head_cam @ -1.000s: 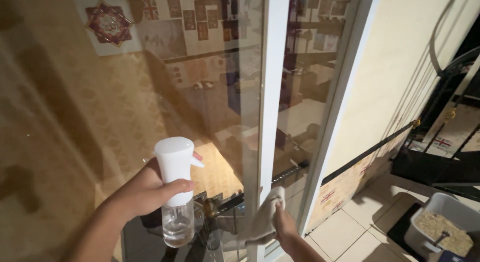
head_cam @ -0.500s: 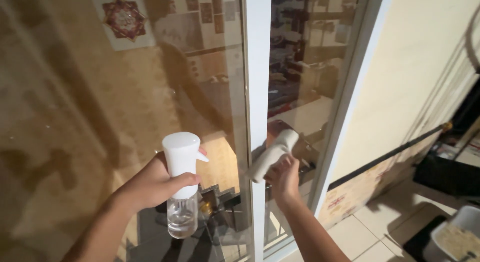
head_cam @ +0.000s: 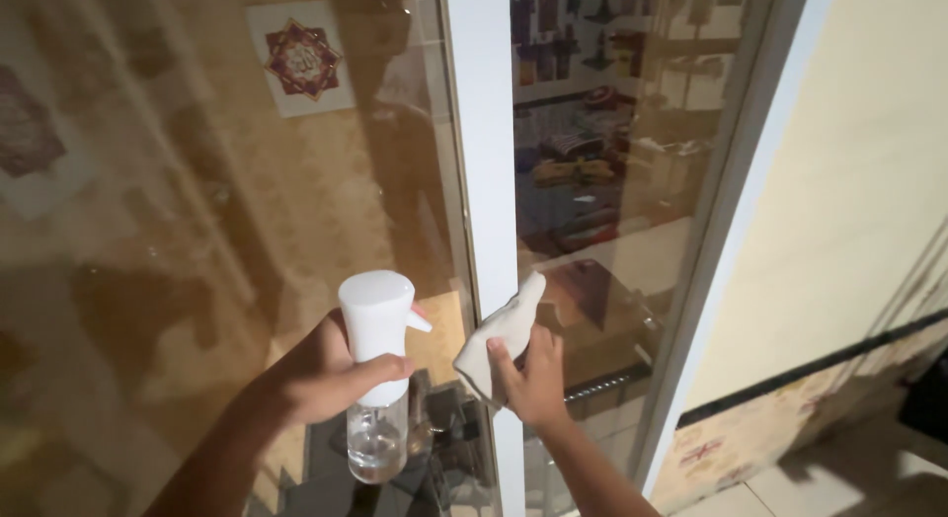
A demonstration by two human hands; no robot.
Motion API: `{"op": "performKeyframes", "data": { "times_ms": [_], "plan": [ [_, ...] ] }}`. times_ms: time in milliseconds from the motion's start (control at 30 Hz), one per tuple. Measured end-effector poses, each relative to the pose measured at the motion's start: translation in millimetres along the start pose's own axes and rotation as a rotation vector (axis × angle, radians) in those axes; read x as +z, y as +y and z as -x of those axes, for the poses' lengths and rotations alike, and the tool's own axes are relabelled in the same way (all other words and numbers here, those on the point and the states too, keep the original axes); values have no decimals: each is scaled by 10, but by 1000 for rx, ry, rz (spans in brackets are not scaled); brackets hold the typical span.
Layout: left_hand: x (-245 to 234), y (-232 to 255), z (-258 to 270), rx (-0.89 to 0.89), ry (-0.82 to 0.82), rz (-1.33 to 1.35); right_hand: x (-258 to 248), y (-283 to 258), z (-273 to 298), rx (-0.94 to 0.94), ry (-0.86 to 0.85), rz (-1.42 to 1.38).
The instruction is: The person sprays a glass window with a spray bottle and wipes it with a cloth. They clean the window pane and the frame, moving around the window to reach different areas.
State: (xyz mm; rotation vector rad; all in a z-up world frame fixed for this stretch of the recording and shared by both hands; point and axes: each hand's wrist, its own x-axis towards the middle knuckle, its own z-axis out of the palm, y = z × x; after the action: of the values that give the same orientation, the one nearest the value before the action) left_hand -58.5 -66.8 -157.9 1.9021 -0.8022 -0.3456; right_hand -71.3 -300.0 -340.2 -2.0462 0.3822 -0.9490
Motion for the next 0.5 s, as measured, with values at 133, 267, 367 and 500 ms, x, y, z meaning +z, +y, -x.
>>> {"op": "performKeyframes", "data": {
  "times_ms": [133, 267, 367, 500],
  "plan": [
    [-31, 0, -89, 42, -24, -147, 181, 164, -75, -39, -12, -158],
    [-114, 55, -222, 182, -55, -210, 296, 268, -132, -88, 89, -255],
    [-199, 37, -340, 338, 9, -166, 300, 320, -207, -93, 63, -236],
    [-157, 358, -308, -28, 114, -82, 329, 341, -235, -56, 32, -225]
  ]
}}
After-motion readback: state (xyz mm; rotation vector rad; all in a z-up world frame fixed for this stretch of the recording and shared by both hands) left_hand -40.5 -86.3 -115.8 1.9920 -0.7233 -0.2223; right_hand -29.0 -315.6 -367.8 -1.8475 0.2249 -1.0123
